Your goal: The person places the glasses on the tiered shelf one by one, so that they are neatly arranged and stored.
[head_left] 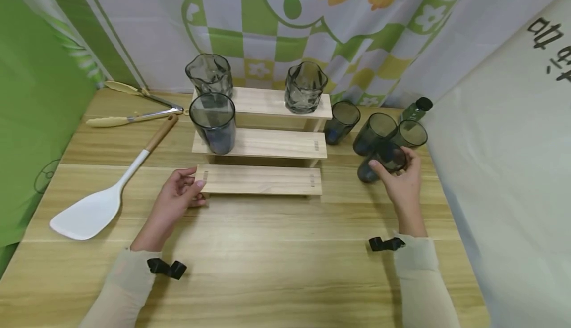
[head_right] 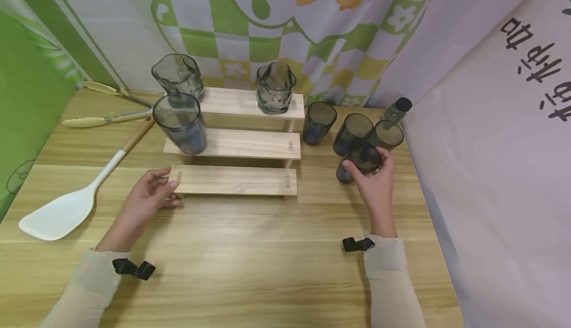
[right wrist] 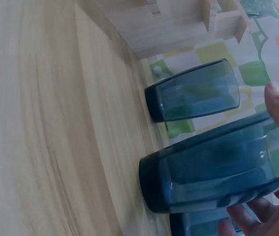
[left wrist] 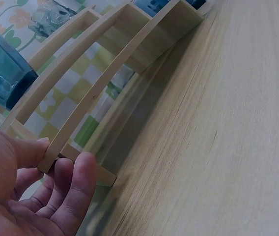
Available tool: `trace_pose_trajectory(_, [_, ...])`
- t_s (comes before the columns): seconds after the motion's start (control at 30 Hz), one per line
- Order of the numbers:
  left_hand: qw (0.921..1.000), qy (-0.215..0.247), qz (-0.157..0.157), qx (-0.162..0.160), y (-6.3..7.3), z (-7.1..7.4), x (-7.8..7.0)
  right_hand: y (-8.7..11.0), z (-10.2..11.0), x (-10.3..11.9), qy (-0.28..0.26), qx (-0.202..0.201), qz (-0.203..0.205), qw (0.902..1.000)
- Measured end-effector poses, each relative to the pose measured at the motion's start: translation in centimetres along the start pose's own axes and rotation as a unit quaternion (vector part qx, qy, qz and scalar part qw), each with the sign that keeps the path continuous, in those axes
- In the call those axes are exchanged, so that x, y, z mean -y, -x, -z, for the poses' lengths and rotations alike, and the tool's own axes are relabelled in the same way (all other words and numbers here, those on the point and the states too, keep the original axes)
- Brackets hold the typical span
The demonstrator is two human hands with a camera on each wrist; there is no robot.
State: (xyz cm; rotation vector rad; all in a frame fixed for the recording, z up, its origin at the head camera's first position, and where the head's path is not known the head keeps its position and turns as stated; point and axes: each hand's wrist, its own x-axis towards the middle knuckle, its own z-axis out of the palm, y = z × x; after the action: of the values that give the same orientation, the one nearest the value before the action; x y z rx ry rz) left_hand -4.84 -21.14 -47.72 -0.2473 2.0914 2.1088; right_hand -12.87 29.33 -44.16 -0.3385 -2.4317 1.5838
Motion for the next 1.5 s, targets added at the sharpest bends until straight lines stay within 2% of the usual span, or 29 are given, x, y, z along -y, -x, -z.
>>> trace_pose_trajectory(0.17, [1.0,-0.004,0.002,-0.003,0.1,0.0,0.0,-0.7,0.3,-0.7,-0.045,0.031,0.027,0.9982])
trace_pose_trajectory(0.37, [1.0,-0.004,0.004,0.0,0.0,-0.1,0.1,-1.0,0.6,-1.2,-0.095,0.074,0.003,0.9928])
trace_pose_trajectory(0.6, [1.0,0.006,-0.003,0.001,-0.1,0.0,0.2,-0.9,0.2,-1.1,-0.184,0.089,0.012,0.9788])
trace_pose_trajectory(0.87, [0.9998,0.016,-0.009,0.006,-0.2,0.2,0.3,-1.1,-0.5,-1.3,-0.221,0.084,0.015,0.9715])
trace_pose_trajectory(1.07, [0.9999,0.011,-0.002,0.008,-0.2,0.1,0.2,-0.7,-0.6,-1.6,-0.224,0.053,0.021,0.9728])
trace_pose_trajectory(1.33, [0.9999,0.011,0.0,0.01,-0.2,0.1,0.1,0.0,-0.7,-1.7,-0.222,0.008,0.095,0.9704])
trace_pose_trajectory(1.43, [0.9999,0.012,-0.003,0.008,-0.1,0.1,0.3,0.2,-0.8,-0.7,-0.229,0.008,0.132,0.9645])
trace_pose_trajectory(1.5, [0.9999,0.011,-0.003,0.006,-0.1,0.2,0.3,0.8,-0.9,1.0,-0.217,0.016,0.145,0.9652])
